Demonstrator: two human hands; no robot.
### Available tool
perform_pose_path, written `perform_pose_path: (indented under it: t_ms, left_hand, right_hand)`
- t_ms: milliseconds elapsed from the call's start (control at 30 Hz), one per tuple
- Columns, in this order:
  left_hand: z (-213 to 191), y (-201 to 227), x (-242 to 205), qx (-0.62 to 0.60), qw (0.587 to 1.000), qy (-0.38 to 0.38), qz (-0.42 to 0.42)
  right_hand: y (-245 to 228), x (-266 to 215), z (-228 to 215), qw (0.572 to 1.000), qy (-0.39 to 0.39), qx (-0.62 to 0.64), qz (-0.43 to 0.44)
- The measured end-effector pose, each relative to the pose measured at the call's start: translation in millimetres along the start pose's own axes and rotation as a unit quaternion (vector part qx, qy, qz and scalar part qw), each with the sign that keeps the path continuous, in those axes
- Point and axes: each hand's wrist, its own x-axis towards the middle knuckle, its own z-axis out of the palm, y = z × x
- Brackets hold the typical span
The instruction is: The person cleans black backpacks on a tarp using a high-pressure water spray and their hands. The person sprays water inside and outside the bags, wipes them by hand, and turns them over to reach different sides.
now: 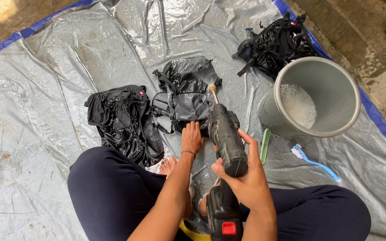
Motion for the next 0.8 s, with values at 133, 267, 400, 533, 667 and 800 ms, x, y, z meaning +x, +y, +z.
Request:
perform_pose_path:
  t_ms: [133, 267, 400, 533, 667, 800]
  left_hand:
    - [-37, -26, 50, -0.098, 0.994, 0.038, 0.040]
    - [-190, -65, 89, -0.231, 0.964, -0.115, -0.067]
    - [-241, -118, 176, -0.195, 0.981, -0.001, 0.003]
    - [-319, -134, 170, -0.212, 0.974, 0.070, 0.025]
    - [-312, -157, 171, -0.205, 0.967, 0.149, 0.018]
    - [-288, -166, 162, -0.204, 0.965, 0.167, -0.004]
  right_hand:
    - [-4, 5, 1, 0.997, 0.047, -0.066, 0.003]
    - [11, 9, -4, 0.986, 0.083, -0.109, -0.100]
    - [-7, -1, -9, 0.981, 0.118, -0.089, -0.124]
    - [-25, -20, -17, 0.974, 0.128, -0.141, -0.119]
    - [-35, -29, -18, 0.976, 0.116, -0.134, -0.127]
    - [-32, -30, -9, 0.978, 0.102, -0.138, -0.116]
